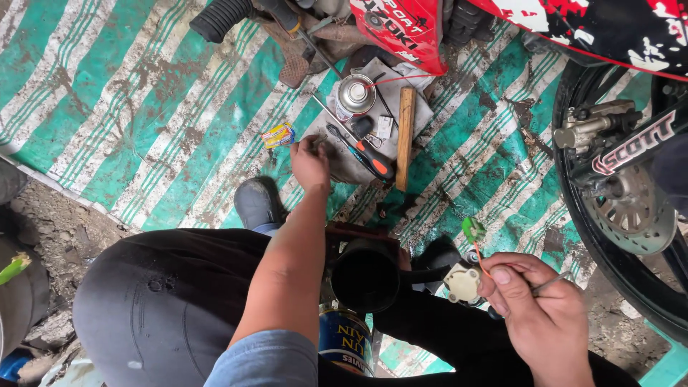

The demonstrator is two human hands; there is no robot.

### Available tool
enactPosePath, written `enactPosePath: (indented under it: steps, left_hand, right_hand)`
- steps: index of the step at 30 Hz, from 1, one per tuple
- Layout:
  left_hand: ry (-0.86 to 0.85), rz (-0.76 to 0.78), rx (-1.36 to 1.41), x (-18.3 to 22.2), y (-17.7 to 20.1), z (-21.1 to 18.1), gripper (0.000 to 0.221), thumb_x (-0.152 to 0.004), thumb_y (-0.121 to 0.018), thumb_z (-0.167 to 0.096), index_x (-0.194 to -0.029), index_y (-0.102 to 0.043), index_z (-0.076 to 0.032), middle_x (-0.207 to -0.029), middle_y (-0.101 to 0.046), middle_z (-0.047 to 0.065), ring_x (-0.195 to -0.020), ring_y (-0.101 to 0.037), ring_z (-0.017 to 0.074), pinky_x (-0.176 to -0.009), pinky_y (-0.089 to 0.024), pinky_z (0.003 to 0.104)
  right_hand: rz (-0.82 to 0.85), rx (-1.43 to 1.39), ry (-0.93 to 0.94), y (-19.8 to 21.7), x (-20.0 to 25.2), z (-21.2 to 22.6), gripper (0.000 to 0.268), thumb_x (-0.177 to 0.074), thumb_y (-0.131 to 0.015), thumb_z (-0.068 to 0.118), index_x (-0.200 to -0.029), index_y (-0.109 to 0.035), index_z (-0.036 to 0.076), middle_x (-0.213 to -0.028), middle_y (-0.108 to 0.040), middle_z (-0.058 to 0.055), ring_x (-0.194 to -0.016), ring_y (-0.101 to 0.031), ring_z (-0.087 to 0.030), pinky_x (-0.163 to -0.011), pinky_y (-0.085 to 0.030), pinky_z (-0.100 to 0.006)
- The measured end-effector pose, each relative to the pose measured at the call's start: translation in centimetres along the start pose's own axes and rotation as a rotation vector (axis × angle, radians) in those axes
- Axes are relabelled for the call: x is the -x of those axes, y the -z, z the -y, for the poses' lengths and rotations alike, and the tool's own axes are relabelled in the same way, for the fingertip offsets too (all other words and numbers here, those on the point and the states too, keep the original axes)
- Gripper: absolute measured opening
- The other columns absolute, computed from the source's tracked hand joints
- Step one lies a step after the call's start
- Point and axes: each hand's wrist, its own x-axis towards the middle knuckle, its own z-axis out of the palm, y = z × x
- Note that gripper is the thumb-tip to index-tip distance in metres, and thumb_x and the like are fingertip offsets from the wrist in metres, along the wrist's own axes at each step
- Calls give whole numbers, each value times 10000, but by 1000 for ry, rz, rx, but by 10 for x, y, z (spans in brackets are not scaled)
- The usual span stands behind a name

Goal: Repairing the electrical wiring and components of a motorcycle using hand tools

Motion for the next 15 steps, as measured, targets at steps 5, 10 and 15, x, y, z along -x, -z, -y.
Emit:
enactPosePath:
  steps: [5,10,15]
  left_hand:
    - [44,41,-126,-12,-12,-3,264,-904,-844,-249,-1164,-854,-210,-1192,-721,52,-1022,-724,292,-919,-596,429]
    - [-33,123,-329,-23,-6,-8,231,-926,-755,-253,-1133,-818,-171,-1210,-724,91,-976,-723,402,-848,-586,527]
    - [-19,113,-179,-25,2,1,205,-909,-771,-212,-1068,-827,-96,-1105,-766,115,-965,-723,358,-892,-577,480]
  right_hand:
    - [6,38,-13,-6,-5,0,174,-1098,-619,-15,-1177,-764,-68,-828,-729,-131,-646,-502,-139,-585,-423,-251]
    - [-9,89,-33,-12,-9,6,180,-1088,-623,-25,-1158,-775,-92,-809,-733,-138,-640,-509,-156,-586,-438,-258]
    - [38,-106,-23,-10,-16,2,192,-1103,-609,-14,-1167,-770,-95,-806,-712,-154,-637,-499,-159,-562,-412,-268]
